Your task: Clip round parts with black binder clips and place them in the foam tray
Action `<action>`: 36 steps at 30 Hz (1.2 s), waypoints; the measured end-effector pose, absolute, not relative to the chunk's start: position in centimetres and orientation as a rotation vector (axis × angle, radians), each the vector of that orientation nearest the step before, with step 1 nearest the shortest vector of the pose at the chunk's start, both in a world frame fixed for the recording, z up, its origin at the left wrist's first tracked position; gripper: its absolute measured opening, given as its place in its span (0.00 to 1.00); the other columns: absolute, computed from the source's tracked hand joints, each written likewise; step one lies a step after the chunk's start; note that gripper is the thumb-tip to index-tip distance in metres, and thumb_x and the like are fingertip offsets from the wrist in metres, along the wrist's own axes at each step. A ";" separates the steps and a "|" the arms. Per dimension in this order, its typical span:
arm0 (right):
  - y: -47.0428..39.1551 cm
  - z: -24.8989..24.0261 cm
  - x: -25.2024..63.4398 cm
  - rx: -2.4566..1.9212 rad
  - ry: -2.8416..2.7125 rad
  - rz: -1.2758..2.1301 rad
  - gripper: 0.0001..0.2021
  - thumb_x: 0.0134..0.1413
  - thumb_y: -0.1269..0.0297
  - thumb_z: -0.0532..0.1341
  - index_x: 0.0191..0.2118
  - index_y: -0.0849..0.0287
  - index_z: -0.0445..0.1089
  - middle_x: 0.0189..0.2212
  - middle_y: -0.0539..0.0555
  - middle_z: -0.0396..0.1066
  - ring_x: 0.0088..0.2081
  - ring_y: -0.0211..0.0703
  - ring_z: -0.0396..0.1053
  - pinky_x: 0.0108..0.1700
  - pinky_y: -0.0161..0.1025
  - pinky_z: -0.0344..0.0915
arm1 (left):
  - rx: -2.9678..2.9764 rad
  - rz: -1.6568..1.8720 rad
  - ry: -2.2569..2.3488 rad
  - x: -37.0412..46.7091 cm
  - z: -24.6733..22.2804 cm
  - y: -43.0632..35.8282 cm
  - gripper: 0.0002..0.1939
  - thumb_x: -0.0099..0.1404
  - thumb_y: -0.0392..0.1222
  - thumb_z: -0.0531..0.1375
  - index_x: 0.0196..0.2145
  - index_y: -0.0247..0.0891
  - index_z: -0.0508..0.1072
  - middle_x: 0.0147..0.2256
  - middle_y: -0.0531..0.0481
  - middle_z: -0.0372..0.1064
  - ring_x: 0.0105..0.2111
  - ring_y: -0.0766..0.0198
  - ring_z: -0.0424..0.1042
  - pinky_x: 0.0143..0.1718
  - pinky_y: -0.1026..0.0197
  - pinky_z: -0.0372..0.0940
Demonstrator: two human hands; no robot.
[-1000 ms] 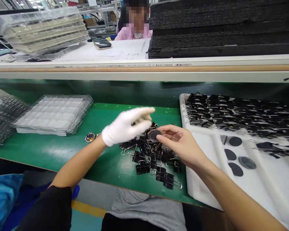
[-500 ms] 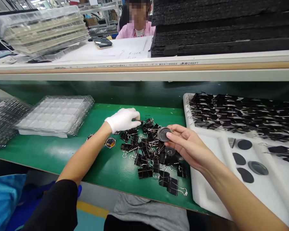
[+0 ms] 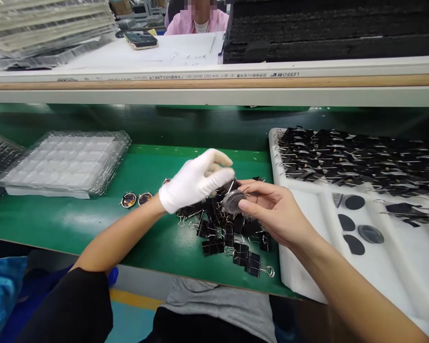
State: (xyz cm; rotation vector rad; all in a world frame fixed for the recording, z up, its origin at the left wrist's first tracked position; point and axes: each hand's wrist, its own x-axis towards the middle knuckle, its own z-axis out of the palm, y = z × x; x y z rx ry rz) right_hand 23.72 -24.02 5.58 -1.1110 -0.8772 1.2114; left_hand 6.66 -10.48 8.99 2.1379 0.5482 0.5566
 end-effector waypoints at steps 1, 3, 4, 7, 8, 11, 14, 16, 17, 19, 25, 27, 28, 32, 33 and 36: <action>-24.0 5.7 23.8 -1.108 -0.825 1.201 0.14 0.45 0.54 0.78 0.36 0.51 0.80 0.48 0.55 0.77 0.41 0.45 0.77 0.47 0.48 0.77 | 2.167 0.601 0.548 6.7 8.8 -10.6 0.19 0.73 0.59 0.52 0.44 0.39 0.68 0.31 0.52 0.72 0.28 0.67 0.70 0.31 0.62 0.63; -24.0 5.9 24.0 -1.101 -0.742 1.224 0.15 0.44 0.51 0.78 0.36 0.50 0.79 0.43 0.54 0.78 0.39 0.45 0.76 0.44 0.47 0.78 | 2.304 0.587 0.556 6.8 8.6 -11.0 0.20 0.70 0.60 0.54 0.34 0.40 0.67 0.26 0.54 0.68 0.24 0.67 0.65 0.26 0.62 0.58; -24.0 6.0 24.1 -1.097 -0.722 1.248 0.16 0.44 0.50 0.78 0.36 0.50 0.79 0.42 0.53 0.78 0.39 0.45 0.76 0.43 0.47 0.78 | 2.381 0.559 0.568 6.9 8.6 -11.2 0.21 0.67 0.62 0.58 0.29 0.41 0.65 0.22 0.56 0.63 0.22 0.68 0.61 0.24 0.62 0.54; -23.9 6.1 24.5 -1.076 -0.712 1.303 0.16 0.44 0.50 0.77 0.37 0.51 0.79 0.39 0.53 0.78 0.38 0.46 0.76 0.44 0.48 0.78 | 2.501 0.588 0.617 7.0 8.4 -11.9 0.29 0.59 0.65 0.63 0.21 0.42 0.55 0.17 0.59 0.52 0.19 0.70 0.51 0.22 0.62 0.46; -23.9 6.1 24.6 -1.073 -0.709 1.315 0.17 0.44 0.50 0.77 0.37 0.51 0.78 0.38 0.53 0.78 0.38 0.46 0.76 0.44 0.49 0.78 | 2.506 0.624 0.623 7.1 8.4 -12.1 0.30 0.59 0.66 0.63 0.20 0.42 0.53 0.17 0.59 0.51 0.19 0.71 0.49 0.22 0.62 0.46; -23.8 6.0 24.8 -1.076 -0.695 1.305 0.17 0.43 0.50 0.78 0.37 0.51 0.78 0.34 0.52 0.78 0.37 0.46 0.76 0.44 0.50 0.78 | 2.470 0.637 0.637 7.2 8.4 -12.3 0.28 0.61 0.63 0.62 0.20 0.42 0.54 0.17 0.60 0.51 0.19 0.71 0.49 0.23 0.62 0.47; -23.8 5.9 24.7 -1.064 -0.686 1.252 0.17 0.41 0.51 0.79 0.37 0.50 0.78 0.32 0.51 0.77 0.34 0.44 0.75 0.41 0.48 0.78 | 2.399 0.564 0.705 7.4 8.6 -12.4 0.26 0.64 0.60 0.60 0.21 0.41 0.56 0.17 0.60 0.52 0.20 0.71 0.50 0.23 0.63 0.48; -23.8 6.0 24.5 -1.059 -0.687 1.227 0.17 0.41 0.51 0.79 0.37 0.50 0.79 0.32 0.51 0.76 0.32 0.43 0.74 0.39 0.47 0.78 | 2.362 0.545 0.753 7.5 8.8 -12.6 0.26 0.64 0.60 0.59 0.21 0.41 0.55 0.17 0.60 0.51 0.20 0.71 0.49 0.22 0.63 0.47; -23.9 6.1 24.4 -1.062 -0.696 1.223 0.18 0.41 0.51 0.79 0.37 0.50 0.79 0.32 0.51 0.76 0.32 0.43 0.74 0.38 0.47 0.78 | 2.350 0.547 0.757 7.5 8.9 -12.7 0.26 0.63 0.60 0.60 0.20 0.41 0.55 0.17 0.60 0.50 0.21 0.71 0.49 0.22 0.63 0.47; -23.9 6.2 24.4 -1.077 -0.726 1.222 0.19 0.41 0.50 0.79 0.37 0.51 0.78 0.33 0.52 0.77 0.33 0.44 0.75 0.37 0.47 0.78 | 2.332 0.555 0.738 7.5 9.0 -12.8 0.26 0.62 0.58 0.60 0.20 0.41 0.54 0.18 0.60 0.49 0.21 0.71 0.48 0.22 0.63 0.47; -23.8 6.9 27.1 -1.204 -0.794 1.005 0.13 0.47 0.54 0.77 0.39 0.49 0.80 0.48 0.53 0.79 0.42 0.45 0.77 0.38 0.42 0.78 | 2.385 0.580 0.698 7.3 8.9 -12.3 0.22 0.61 0.50 0.61 0.19 0.41 0.53 0.18 0.60 0.47 0.21 0.71 0.47 0.22 0.64 0.48; -23.8 7.0 28.4 -1.236 -0.832 0.908 0.13 0.49 0.55 0.77 0.40 0.48 0.80 0.43 0.52 0.80 0.41 0.44 0.76 0.37 0.40 0.77 | 2.432 0.512 0.619 7.2 8.5 -12.2 0.22 0.62 0.49 0.61 0.19 0.40 0.53 0.18 0.61 0.46 0.21 0.72 0.46 0.23 0.65 0.48; -23.8 7.0 28.9 -1.249 -0.868 0.887 0.13 0.49 0.55 0.77 0.40 0.48 0.80 0.41 0.52 0.80 0.40 0.44 0.77 0.37 0.40 0.77 | 2.448 0.474 0.576 7.2 8.3 -12.3 0.22 0.63 0.49 0.60 0.20 0.40 0.54 0.18 0.61 0.47 0.21 0.72 0.46 0.23 0.65 0.49; -23.9 7.0 29.6 -1.318 -1.099 0.886 0.13 0.49 0.56 0.77 0.40 0.53 0.81 0.37 0.54 0.80 0.37 0.45 0.77 0.37 0.41 0.77 | 2.489 0.441 0.465 7.5 7.4 -12.8 0.20 0.64 0.47 0.60 0.21 0.40 0.55 0.18 0.61 0.49 0.20 0.72 0.48 0.23 0.66 0.49; -24.0 6.9 29.6 -1.335 -1.148 0.882 0.13 0.49 0.56 0.76 0.40 0.53 0.81 0.37 0.54 0.81 0.37 0.45 0.78 0.38 0.41 0.77 | 2.501 0.460 0.443 7.6 7.1 -12.9 0.20 0.64 0.47 0.60 0.21 0.40 0.55 0.18 0.61 0.48 0.20 0.72 0.48 0.23 0.66 0.49; -24.0 6.9 29.3 -1.359 -1.203 0.867 0.11 0.52 0.57 0.75 0.39 0.53 0.82 0.37 0.54 0.81 0.37 0.45 0.78 0.39 0.40 0.78 | 2.531 0.527 0.414 7.9 6.6 -13.2 0.21 0.65 0.47 0.59 0.21 0.41 0.52 0.18 0.61 0.47 0.20 0.72 0.47 0.22 0.66 0.48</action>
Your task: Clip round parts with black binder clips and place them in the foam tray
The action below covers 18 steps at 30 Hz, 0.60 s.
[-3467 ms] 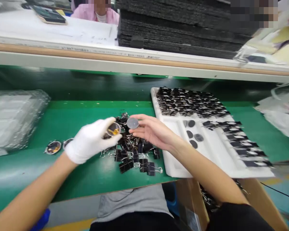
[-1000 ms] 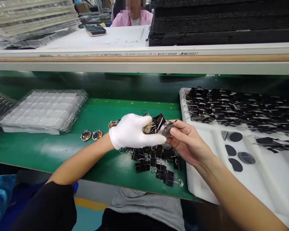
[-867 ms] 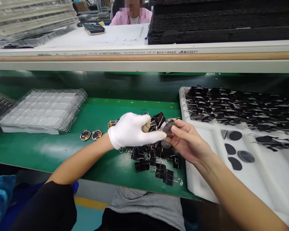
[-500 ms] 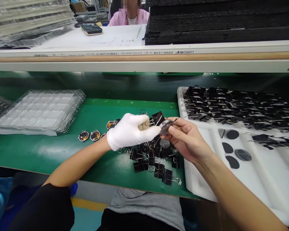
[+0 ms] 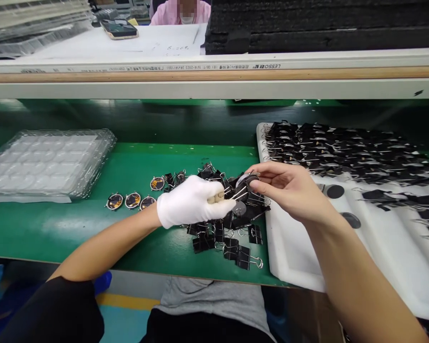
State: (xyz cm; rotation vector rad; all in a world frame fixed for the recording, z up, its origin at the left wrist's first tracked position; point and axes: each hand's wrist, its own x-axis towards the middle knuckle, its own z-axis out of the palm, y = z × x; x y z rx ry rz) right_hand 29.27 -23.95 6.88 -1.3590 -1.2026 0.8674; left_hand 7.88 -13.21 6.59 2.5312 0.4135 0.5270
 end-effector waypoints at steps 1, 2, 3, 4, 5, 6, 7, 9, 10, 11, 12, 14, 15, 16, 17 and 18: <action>-23.9 6.8 29.2 -1.353 -1.200 0.868 0.10 0.52 0.57 0.75 0.40 0.53 0.82 0.37 0.54 0.81 0.37 0.45 0.79 0.39 0.40 0.78 | 2.535 0.541 0.427 8.0 6.5 -13.3 0.21 0.65 0.47 0.59 0.21 0.41 0.52 0.18 0.61 0.47 0.20 0.72 0.47 0.22 0.66 0.48; -23.9 6.8 29.2 -1.342 -1.192 0.873 0.10 0.52 0.57 0.75 0.40 0.53 0.82 0.37 0.54 0.81 0.37 0.45 0.79 0.40 0.40 0.78 | 2.535 0.556 0.450 8.0 6.4 -13.3 0.21 0.64 0.47 0.59 0.21 0.41 0.52 0.18 0.61 0.47 0.20 0.72 0.46 0.22 0.66 0.48; -23.8 6.7 29.2 -1.327 -1.183 0.881 0.11 0.52 0.57 0.75 0.40 0.53 0.82 0.37 0.54 0.81 0.37 0.44 0.79 0.39 0.40 0.78 | 2.533 0.570 0.475 8.1 6.4 -13.3 0.21 0.64 0.47 0.59 0.21 0.41 0.52 0.18 0.61 0.46 0.20 0.72 0.46 0.22 0.66 0.48; -23.8 6.6 29.2 -1.313 -1.174 0.890 0.11 0.53 0.57 0.75 0.41 0.53 0.82 0.37 0.54 0.81 0.36 0.44 0.78 0.39 0.40 0.78 | 2.529 0.581 0.496 8.1 6.3 -13.4 0.21 0.64 0.47 0.59 0.21 0.41 0.53 0.18 0.61 0.47 0.20 0.72 0.47 0.22 0.66 0.48; -23.8 6.5 29.3 -1.299 -1.162 0.900 0.11 0.53 0.57 0.75 0.41 0.52 0.82 0.37 0.53 0.81 0.36 0.44 0.78 0.40 0.40 0.78 | 2.525 0.595 0.511 8.2 6.3 -13.5 0.20 0.63 0.47 0.59 0.21 0.41 0.54 0.17 0.61 0.47 0.20 0.72 0.47 0.22 0.66 0.48; -23.8 6.4 29.4 -1.287 -1.149 0.912 0.11 0.53 0.57 0.75 0.41 0.52 0.82 0.37 0.53 0.81 0.36 0.43 0.78 0.40 0.39 0.78 | 2.524 0.611 0.522 8.2 6.3 -13.6 0.20 0.63 0.47 0.59 0.21 0.41 0.54 0.17 0.61 0.48 0.20 0.72 0.48 0.22 0.66 0.49; -23.8 6.3 29.4 -1.277 -1.137 0.926 0.11 0.53 0.58 0.75 0.42 0.52 0.82 0.37 0.53 0.81 0.37 0.43 0.78 0.41 0.39 0.78 | 2.525 0.625 0.528 8.2 6.3 -13.7 0.20 0.63 0.47 0.59 0.21 0.41 0.55 0.17 0.61 0.49 0.20 0.72 0.48 0.22 0.66 0.49; -23.8 6.2 29.5 -1.251 -1.114 0.955 0.11 0.54 0.59 0.75 0.42 0.52 0.82 0.37 0.53 0.81 0.38 0.42 0.78 0.42 0.38 0.77 | 2.527 0.637 0.545 8.1 6.4 -13.9 0.20 0.64 0.48 0.59 0.20 0.40 0.57 0.17 0.60 0.50 0.19 0.72 0.49 0.22 0.66 0.50; -23.9 6.2 29.5 -1.237 -1.104 0.966 0.11 0.54 0.59 0.75 0.42 0.52 0.82 0.37 0.53 0.81 0.38 0.42 0.78 0.42 0.38 0.77 | 2.520 0.630 0.558 8.0 6.5 -14.0 0.20 0.64 0.48 0.60 0.20 0.40 0.57 0.17 0.60 0.51 0.19 0.72 0.50 0.22 0.65 0.50; -23.9 6.2 29.4 -1.224 -1.092 0.977 0.11 0.53 0.59 0.75 0.42 0.52 0.82 0.37 0.53 0.81 0.39 0.42 0.78 0.43 0.38 0.77 | 2.506 0.602 0.560 7.8 6.7 -14.0 0.20 0.65 0.49 0.60 0.20 0.40 0.59 0.17 0.60 0.52 0.19 0.72 0.52 0.23 0.66 0.51; -23.8 6.3 29.3 -1.208 -1.068 0.987 0.11 0.52 0.60 0.76 0.42 0.53 0.82 0.38 0.53 0.81 0.39 0.42 0.78 0.43 0.38 0.77 | 2.488 0.552 0.541 7.6 7.0 -13.8 0.19 0.66 0.50 0.60 0.21 0.40 0.62 0.17 0.60 0.55 0.19 0.72 0.54 0.23 0.66 0.52; -23.7 6.6 29.1 -1.160 -0.956 1.022 0.13 0.49 0.60 0.77 0.41 0.53 0.82 0.38 0.52 0.81 0.39 0.42 0.78 0.43 0.38 0.77 | 2.454 0.427 0.448 7.3 7.8 -12.9 0.17 0.69 0.52 0.58 0.27 0.40 0.70 0.21 0.58 0.65 0.21 0.71 0.62 0.26 0.66 0.57; -23.7 6.8 28.9 -1.122 -0.861 1.054 0.15 0.47 0.59 0.78 0.41 0.53 0.81 0.38 0.52 0.80 0.39 0.41 0.78 0.42 0.37 0.77 | 2.450 0.399 0.420 7.2 8.2 -12.2 0.17 0.71 0.53 0.55 0.31 0.40 0.73 0.23 0.57 0.69 0.23 0.69 0.65 0.28 0.66 0.60; -23.5 7.0 28.8 -1.071 -0.742 1.091 0.16 0.45 0.59 0.79 0.41 0.53 0.81 0.37 0.51 0.80 0.38 0.41 0.77 0.42 0.37 0.77 | 2.465 0.409 0.438 7.3 8.6 -11.3 0.19 0.74 0.54 0.52 0.34 0.40 0.75 0.26 0.55 0.72 0.25 0.68 0.68 0.31 0.65 0.62; -23.4 7.1 28.6 -1.009 -0.609 1.127 0.17 0.43 0.59 0.79 0.41 0.53 0.81 0.37 0.50 0.80 0.38 0.41 0.77 0.41 0.38 0.77 | 2.503 0.443 0.515 7.6 8.9 -10.3 0.22 0.75 0.55 0.49 0.36 0.40 0.75 0.28 0.53 0.74 0.27 0.66 0.70 0.33 0.64 0.63; -23.3 7.3 28.5 -0.942 -0.471 1.157 0.17 0.43 0.59 0.79 0.40 0.53 0.80 0.36 0.49 0.79 0.37 0.40 0.77 0.40 0.38 0.78 | 2.558 0.471 0.644 8.0 9.2 -9.2 0.24 0.76 0.57 0.47 0.36 0.40 0.75 0.29 0.52 0.74 0.28 0.65 0.71 0.34 0.62 0.63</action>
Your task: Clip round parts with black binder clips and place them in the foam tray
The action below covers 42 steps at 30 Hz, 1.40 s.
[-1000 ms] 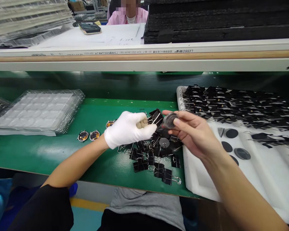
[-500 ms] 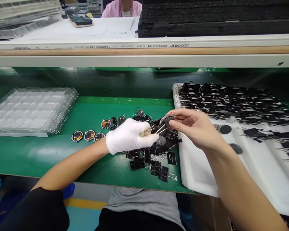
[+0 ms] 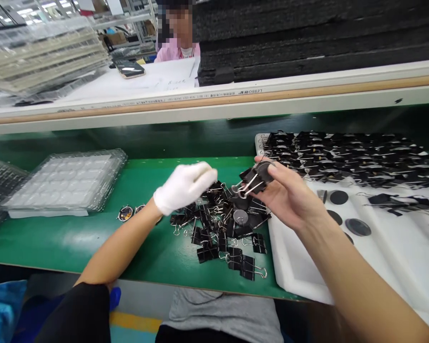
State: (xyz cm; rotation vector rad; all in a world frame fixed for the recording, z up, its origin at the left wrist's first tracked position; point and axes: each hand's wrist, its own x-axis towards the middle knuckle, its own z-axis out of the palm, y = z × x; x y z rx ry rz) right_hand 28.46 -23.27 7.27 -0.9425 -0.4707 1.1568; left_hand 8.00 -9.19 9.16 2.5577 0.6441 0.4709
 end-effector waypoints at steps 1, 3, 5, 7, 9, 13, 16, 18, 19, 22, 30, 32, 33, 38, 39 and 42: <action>-23.1 7.4 28.3 -0.881 -0.337 1.183 0.16 0.44 0.59 0.79 0.39 0.53 0.79 0.35 0.48 0.78 0.37 0.39 0.77 0.39 0.37 0.78 | 2.622 0.448 0.793 8.5 9.3 -8.1 0.26 0.75 0.59 0.47 0.36 0.40 0.75 0.28 0.51 0.74 0.28 0.63 0.71 0.34 0.61 0.62; -22.9 7.4 28.1 -0.787 -0.099 1.220 0.12 0.48 0.62 0.76 0.36 0.55 0.76 0.32 0.47 0.76 0.35 0.37 0.75 0.36 0.34 0.76 | 2.747 0.176 0.999 9.8 9.2 -6.4 0.26 0.71 0.65 0.51 0.34 0.41 0.75 0.27 0.49 0.74 0.27 0.59 0.71 0.32 0.60 0.60; -22.7 7.5 27.9 -0.729 0.066 1.257 0.08 0.54 0.64 0.73 0.36 0.56 0.75 0.29 0.47 0.73 0.31 0.34 0.72 0.30 0.31 0.73 | 2.812 -0.184 1.002 11.0 8.8 -5.3 0.26 0.69 0.66 0.53 0.32 0.42 0.76 0.28 0.48 0.75 0.27 0.57 0.71 0.30 0.59 0.58; -22.7 7.5 27.6 -0.705 0.142 1.291 0.05 0.58 0.64 0.69 0.37 0.57 0.74 0.29 0.48 0.72 0.28 0.33 0.69 0.26 0.30 0.70 | 2.854 -0.332 0.927 11.6 8.3 -4.9 0.25 0.71 0.61 0.51 0.30 0.43 0.76 0.30 0.47 0.76 0.28 0.56 0.71 0.29 0.59 0.56; -22.8 7.7 27.4 -0.706 0.160 1.326 0.03 0.59 0.66 0.67 0.38 0.59 0.74 0.29 0.50 0.71 0.28 0.34 0.67 0.26 0.30 0.69 | 2.913 -0.291 0.865 11.3 8.0 -4.8 0.24 0.73 0.57 0.50 0.29 0.43 0.76 0.30 0.47 0.76 0.28 0.57 0.70 0.28 0.59 0.53; -23.1 7.6 27.0 -0.761 0.108 1.406 0.02 0.56 0.71 0.66 0.36 0.62 0.75 0.28 0.52 0.70 0.29 0.35 0.66 0.28 0.30 0.71 | 3.011 0.015 0.783 8.6 7.9 -4.3 0.25 0.75 0.56 0.49 0.27 0.42 0.73 0.25 0.51 0.71 0.25 0.62 0.65 0.28 0.59 0.49; -23.2 6.9 26.5 -0.853 -0.022 1.442 0.05 0.50 0.70 0.72 0.32 0.60 0.75 0.30 0.52 0.72 0.31 0.37 0.67 0.29 0.33 0.72 | 3.164 0.240 0.624 6.6 7.9 -3.7 0.26 0.78 0.54 0.49 0.25 0.41 0.72 0.24 0.52 0.69 0.24 0.64 0.65 0.30 0.59 0.50; -23.2 6.3 26.2 -0.895 -0.141 1.453 0.09 0.46 0.68 0.75 0.32 0.58 0.76 0.32 0.51 0.73 0.32 0.37 0.68 0.32 0.35 0.74 | 3.331 0.336 0.451 6.0 7.9 -3.4 0.25 0.78 0.52 0.50 0.27 0.40 0.73 0.24 0.51 0.68 0.24 0.64 0.65 0.30 0.58 0.49; -23.2 6.1 26.0 -0.907 -0.204 1.457 0.10 0.45 0.66 0.77 0.33 0.57 0.77 0.33 0.50 0.74 0.33 0.37 0.68 0.33 0.35 0.74 | 3.407 0.397 0.380 5.8 7.8 -3.3 0.24 0.78 0.52 0.50 0.28 0.40 0.74 0.23 0.51 0.68 0.23 0.64 0.64 0.29 0.58 0.48; -23.2 5.8 25.7 -0.941 -0.366 1.457 0.12 0.44 0.60 0.78 0.33 0.56 0.79 0.35 0.51 0.75 0.37 0.38 0.70 0.40 0.38 0.76 | 3.485 0.720 0.372 5.7 7.7 -3.3 0.22 0.78 0.50 0.52 0.28 0.40 0.73 0.22 0.51 0.67 0.22 0.64 0.63 0.28 0.57 0.46; -23.3 5.2 25.3 -1.101 -0.801 1.300 0.16 0.49 0.49 0.75 0.41 0.51 0.84 0.69 0.56 0.63 0.57 0.52 0.73 0.60 0.48 0.70 | 3.052 1.420 0.593 5.7 7.3 -5.9 0.14 0.74 0.47 0.56 0.31 0.42 0.74 0.22 0.51 0.67 0.23 0.64 0.65 0.29 0.59 0.53; -23.2 4.9 25.0 -1.091 -0.893 1.297 0.18 0.51 0.47 0.73 0.44 0.52 0.83 0.67 0.57 0.66 0.62 0.56 0.69 0.63 0.52 0.67 | 3.077 1.280 0.671 6.1 7.7 -6.9 0.15 0.73 0.50 0.56 0.30 0.42 0.74 0.22 0.51 0.67 0.23 0.64 0.64 0.29 0.58 0.52; -23.1 4.8 24.9 -1.112 -0.938 1.256 0.18 0.53 0.46 0.72 0.45 0.52 0.83 0.64 0.58 0.70 0.64 0.56 0.68 0.65 0.54 0.65 | 3.098 1.206 0.709 6.3 7.9 -7.3 0.16 0.73 0.50 0.57 0.29 0.42 0.74 0.22 0.51 0.67 0.22 0.64 0.63 0.28 0.58 0.50; -22.8 3.8 24.5 -1.377 -1.223 0.825 0.12 0.57 0.51 0.69 0.40 0.52 0.82 0.50 0.58 0.78 0.62 0.59 0.68 0.67 0.59 0.60 | 3.103 1.186 0.925 6.9 8.7 -8.1 0.23 0.75 0.49 0.54 0.22 0.41 0.66 0.19 0.52 0.58 0.20 0.65 0.57 0.26 0.57 0.44; -22.8 3.7 24.5 -1.396 -1.251 0.787 0.11 0.58 0.52 0.69 0.41 0.52 0.82 0.54 0.59 0.76 0.64 0.59 0.67 0.67 0.60 0.60 | 3.095 1.207 0.910 6.9 8.7 -8.1 0.23 0.75 0.48 0.53 0.21 0.41 0.66 0.19 0.53 0.58 0.20 0.65 0.57 0.26 0.58 0.44; -22.8 3.6 24.3 -1.337 -1.282 0.786 0.12 0.58 0.53 0.69 0.43 0.51 0.82 0.65 0.58 0.67 0.70 0.58 0.59 0.68 0.57 0.59 | 3.095 1.217 0.792 6.9 8.7 -8.2 0.22 0.75 0.47 0.53 0.21 0.41 0.66 0.19 0.53 0.58 0.20 0.65 0.56 0.26 0.59 0.46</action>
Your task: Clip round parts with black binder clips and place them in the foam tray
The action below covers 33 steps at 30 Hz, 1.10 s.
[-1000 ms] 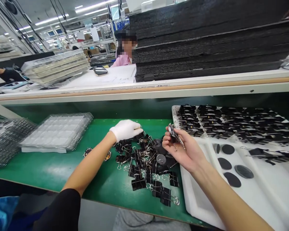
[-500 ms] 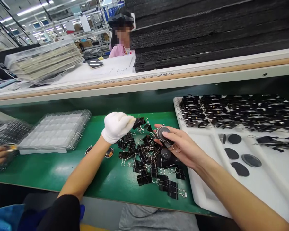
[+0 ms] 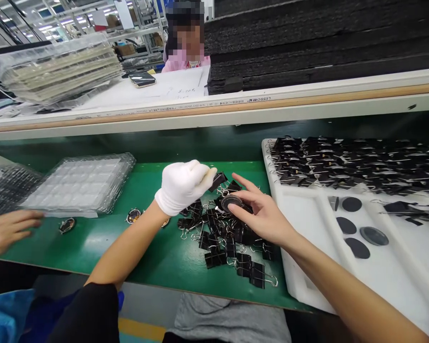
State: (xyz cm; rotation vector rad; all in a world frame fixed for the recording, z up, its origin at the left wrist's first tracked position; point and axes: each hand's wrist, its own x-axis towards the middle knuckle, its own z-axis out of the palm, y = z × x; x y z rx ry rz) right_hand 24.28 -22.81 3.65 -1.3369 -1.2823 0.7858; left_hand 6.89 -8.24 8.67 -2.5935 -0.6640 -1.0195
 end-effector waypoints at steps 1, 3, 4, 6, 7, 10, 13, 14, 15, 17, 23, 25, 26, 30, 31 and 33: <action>-22.8 3.7 24.2 -1.305 -1.289 0.803 0.11 0.58 0.53 0.68 0.43 0.51 0.82 0.65 0.58 0.68 0.69 0.57 0.60 0.68 0.57 0.59 | -2.600 -1.019 -0.654 6.9 8.7 -8.3 0.23 0.74 0.47 0.53 0.21 0.41 0.66 0.19 0.54 0.57 0.20 0.66 0.56 0.26 0.59 0.46; -22.8 3.9 24.1 -1.282 -1.295 0.806 0.11 0.60 0.54 0.67 0.42 0.52 0.82 0.56 0.58 0.75 0.64 0.56 0.68 0.67 0.56 0.62 | -2.592 -1.023 -0.698 6.9 8.7 -8.5 0.23 0.74 0.49 0.54 0.21 0.41 0.65 0.18 0.54 0.56 0.20 0.65 0.54 0.26 0.58 0.45; -22.8 4.0 24.1 -1.301 -1.298 0.782 0.10 0.61 0.54 0.66 0.41 0.52 0.82 0.51 0.57 0.78 0.60 0.55 0.71 0.66 0.56 0.63 | -2.584 -1.029 -0.746 6.9 8.8 -8.6 0.23 0.74 0.49 0.54 0.21 0.41 0.64 0.18 0.54 0.55 0.20 0.65 0.55 0.27 0.57 0.44; -22.9 4.3 24.3 -1.365 -1.305 0.694 0.09 0.61 0.56 0.66 0.41 0.52 0.82 0.44 0.55 0.80 0.54 0.54 0.75 0.63 0.55 0.66 | -2.588 -1.026 -0.844 7.0 9.0 -8.8 0.23 0.75 0.48 0.53 0.21 0.41 0.63 0.19 0.53 0.57 0.21 0.65 0.57 0.27 0.57 0.45; -23.0 4.4 24.4 -1.384 -1.318 0.660 0.08 0.61 0.56 0.66 0.40 0.52 0.81 0.42 0.54 0.81 0.52 0.53 0.76 0.61 0.54 0.68 | -2.596 -1.009 -0.876 7.1 9.1 -8.8 0.23 0.75 0.47 0.52 0.21 0.41 0.63 0.20 0.53 0.59 0.22 0.65 0.59 0.27 0.58 0.47; -23.2 4.7 24.8 -1.378 -1.432 0.615 0.07 0.62 0.59 0.65 0.41 0.51 0.81 0.44 0.53 0.81 0.48 0.53 0.79 0.55 0.52 0.74 | -2.610 -0.890 -0.955 7.3 9.2 -8.7 0.22 0.75 0.46 0.52 0.22 0.41 0.64 0.22 0.51 0.64 0.23 0.64 0.63 0.28 0.58 0.46; -23.5 4.7 24.6 -1.365 -1.526 0.437 0.08 0.61 0.64 0.65 0.43 0.49 0.82 0.55 0.53 0.78 0.54 0.55 0.78 0.60 0.55 0.73 | -2.582 -0.760 -1.106 7.4 8.8 -8.8 0.19 0.72 0.45 0.54 0.23 0.41 0.65 0.20 0.51 0.64 0.22 0.63 0.63 0.27 0.57 0.43; -23.6 4.6 24.5 -1.362 -1.541 0.375 0.09 0.60 0.65 0.65 0.44 0.49 0.82 0.58 0.52 0.76 0.56 0.56 0.76 0.62 0.56 0.71 | -2.571 -0.740 -1.133 7.5 8.5 -8.9 0.18 0.72 0.44 0.54 0.23 0.41 0.66 0.20 0.50 0.64 0.22 0.63 0.64 0.27 0.57 0.42; -23.7 4.6 24.3 -1.358 -1.554 0.343 0.10 0.60 0.66 0.65 0.45 0.49 0.82 0.60 0.52 0.74 0.58 0.56 0.75 0.63 0.56 0.71 | -2.560 -0.741 -1.132 7.5 8.3 -8.9 0.18 0.72 0.44 0.54 0.23 0.40 0.66 0.20 0.50 0.64 0.22 0.62 0.64 0.27 0.57 0.42; -23.9 4.5 24.0 -1.359 -1.573 0.344 0.12 0.60 0.68 0.65 0.46 0.49 0.82 0.61 0.52 0.73 0.59 0.56 0.74 0.64 0.56 0.70 | -2.531 -0.793 -1.089 7.6 8.0 -8.9 0.19 0.73 0.44 0.53 0.23 0.40 0.66 0.21 0.50 0.64 0.22 0.63 0.64 0.27 0.57 0.42; -23.8 5.0 25.3 -1.530 -1.529 0.519 0.07 0.60 0.63 0.65 0.40 0.51 0.82 0.56 0.53 0.78 0.60 0.59 0.74 0.62 0.56 0.71 | -2.586 -0.969 -1.190 7.3 8.9 -7.8 0.20 0.73 0.46 0.53 0.22 0.41 0.61 0.20 0.53 0.61 0.22 0.65 0.60 0.27 0.59 0.46; -23.8 5.5 26.1 -1.569 -1.560 0.675 0.07 0.59 0.61 0.65 0.38 0.50 0.82 0.58 0.53 0.76 0.59 0.61 0.74 0.60 0.57 0.72 | -2.657 -0.933 -1.216 7.1 9.3 -7.3 0.20 0.71 0.46 0.54 0.21 0.41 0.60 0.18 0.54 0.59 0.20 0.66 0.58 0.27 0.60 0.47; -23.9 5.8 26.4 -1.570 -1.572 0.735 0.06 0.59 0.60 0.65 0.37 0.50 0.82 0.60 0.52 0.74 0.59 0.61 0.74 0.59 0.57 0.73 | -2.674 -0.898 -1.213 7.0 9.4 -7.1 0.21 0.71 0.46 0.54 0.20 0.41 0.59 0.18 0.54 0.59 0.20 0.66 0.58 0.26 0.60 0.47; -24.0 6.5 27.0 -1.496 -1.624 0.849 0.07 0.59 0.57 0.66 0.36 0.49 0.82 0.61 0.52 0.74 0.60 0.61 0.73 0.62 0.59 0.69 | -2.642 -0.712 -1.133 6.6 9.7 -6.9 0.20 0.71 0.47 0.54 0.21 0.41 0.63 0.19 0.51 0.63 0.21 0.64 0.63 0.26 0.59 0.45; -24.0 6.5 27.1 -1.482 -1.623 0.859 0.07 0.59 0.57 0.66 0.36 0.49 0.82 0.60 0.52 0.74 0.60 0.61 0.73 0.62 0.59 0.69 | -2.647 -0.642 -1.100 6.5 9.8 -7.0 0.19 0.70 0.46 0.55 0.21 0.41 0.64 0.20 0.51 0.65 0.22 0.63 0.64 0.26 0.59 0.45; -23.9 6.1 27.2 -1.485 -1.600 0.864 0.07 0.58 0.57 0.67 0.38 0.49 0.83 0.61 0.53 0.74 0.60 0.61 0.73 0.62 0.59 0.69 | -2.674 -0.485 -1.037 6.3 9.8 -7.2 0.18 0.69 0.45 0.55 0.21 0.40 0.67 0.20 0.49 0.66 0.22 0.61 0.66 0.26 0.59 0.45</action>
